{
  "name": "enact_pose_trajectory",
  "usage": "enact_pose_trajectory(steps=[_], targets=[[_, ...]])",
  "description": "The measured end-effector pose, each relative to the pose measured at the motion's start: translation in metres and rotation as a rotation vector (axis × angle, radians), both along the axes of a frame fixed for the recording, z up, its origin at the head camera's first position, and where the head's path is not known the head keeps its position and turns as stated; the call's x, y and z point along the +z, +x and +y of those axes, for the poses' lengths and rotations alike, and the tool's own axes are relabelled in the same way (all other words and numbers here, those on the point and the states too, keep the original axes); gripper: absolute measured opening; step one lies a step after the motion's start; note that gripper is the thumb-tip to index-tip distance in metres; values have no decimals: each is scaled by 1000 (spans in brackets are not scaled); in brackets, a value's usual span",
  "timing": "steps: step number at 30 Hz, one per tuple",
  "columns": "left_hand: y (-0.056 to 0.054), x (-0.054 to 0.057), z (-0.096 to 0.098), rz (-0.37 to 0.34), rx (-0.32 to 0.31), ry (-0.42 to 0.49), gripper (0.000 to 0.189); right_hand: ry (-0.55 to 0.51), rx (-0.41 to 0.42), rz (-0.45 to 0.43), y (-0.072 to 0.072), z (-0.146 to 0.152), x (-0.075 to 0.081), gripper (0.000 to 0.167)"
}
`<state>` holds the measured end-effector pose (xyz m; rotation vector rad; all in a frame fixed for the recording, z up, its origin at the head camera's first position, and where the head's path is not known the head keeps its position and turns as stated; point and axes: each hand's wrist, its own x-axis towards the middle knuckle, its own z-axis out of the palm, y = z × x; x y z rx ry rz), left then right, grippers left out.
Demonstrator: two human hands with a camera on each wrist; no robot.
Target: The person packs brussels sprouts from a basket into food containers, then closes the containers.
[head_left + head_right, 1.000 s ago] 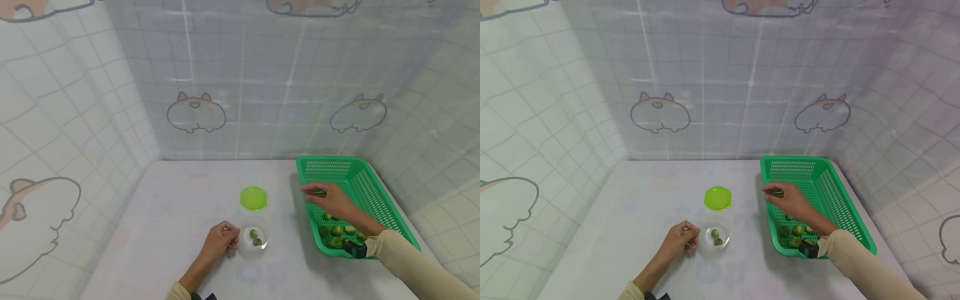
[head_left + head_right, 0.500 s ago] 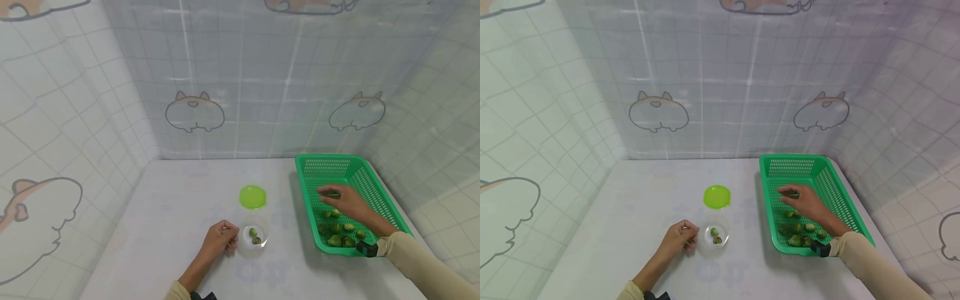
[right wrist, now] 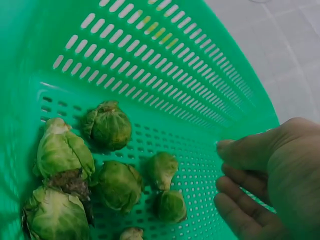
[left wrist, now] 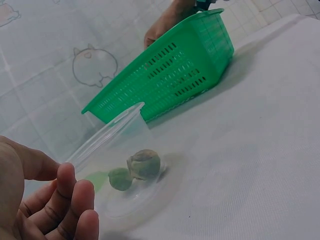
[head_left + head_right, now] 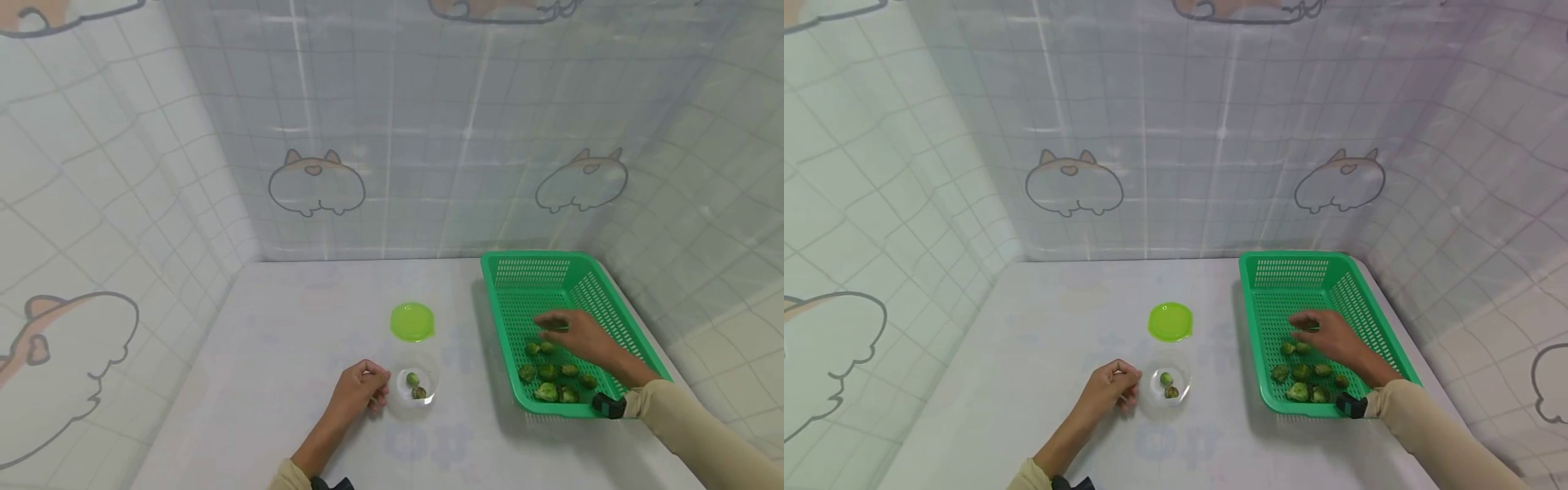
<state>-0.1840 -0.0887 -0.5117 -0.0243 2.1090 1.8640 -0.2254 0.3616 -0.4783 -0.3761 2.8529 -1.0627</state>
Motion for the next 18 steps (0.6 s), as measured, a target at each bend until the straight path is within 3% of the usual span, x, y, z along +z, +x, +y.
enact_pose_trajectory(steps=[8, 18], targets=[[-11, -32, -2, -7, 3, 3, 21, 45, 3, -43, 0, 10, -1, 38], [-11, -33, -3, -3, 3, 4, 24, 93, 44, -110, -3, 15, -1, 38]])
